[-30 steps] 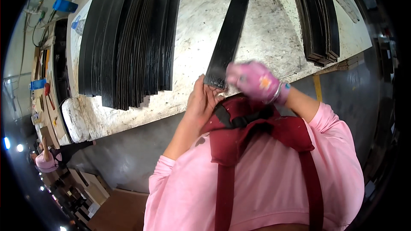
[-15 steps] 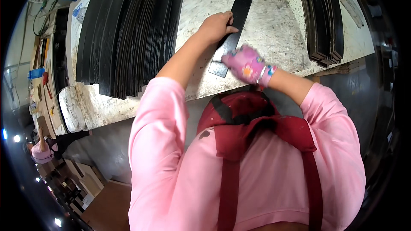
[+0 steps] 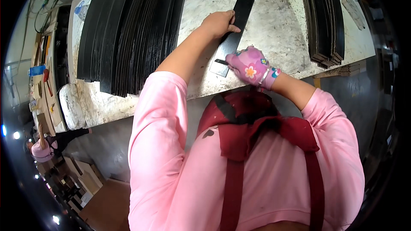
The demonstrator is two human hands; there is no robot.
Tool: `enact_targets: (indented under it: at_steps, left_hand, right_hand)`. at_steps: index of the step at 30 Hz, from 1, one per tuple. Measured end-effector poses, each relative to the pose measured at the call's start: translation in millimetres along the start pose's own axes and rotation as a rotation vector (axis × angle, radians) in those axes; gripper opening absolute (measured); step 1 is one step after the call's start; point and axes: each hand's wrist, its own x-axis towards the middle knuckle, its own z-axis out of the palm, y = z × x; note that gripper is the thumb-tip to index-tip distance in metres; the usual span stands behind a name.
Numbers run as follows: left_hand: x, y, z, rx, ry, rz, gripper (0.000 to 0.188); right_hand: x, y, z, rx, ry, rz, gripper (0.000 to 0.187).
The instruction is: The person scrapes the edges and surfaces of long, dark wooden boards with a small metal tool, handling the boards one at a time and placing them in stacks on a workbench.
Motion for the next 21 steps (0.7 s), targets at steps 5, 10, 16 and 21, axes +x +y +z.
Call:
enact_targets:
  at_steps: [5,10,16,21]
  left_hand:
    - [0,-1,0,-0.021,0.015,0.006,0.043]
    - [-3,2,1,-0.035,0.006,0.005,0.041]
    - [-55,28,12,-0.013,0.319,-0.124,0.059]
    - [-132,53,49,0.15,0.372,-0.222,0.065]
  right_hand:
    - [-12,-24,14,-0.056,-0.266,-0.146,0.015]
    - [-7,4,22,0.061,0.02,0.002,0.013]
    - [-36,26,-3,0.255,0.097,0.121,0.015]
    - [-39,51,-25,0.383,0.338,0.406,0.025]
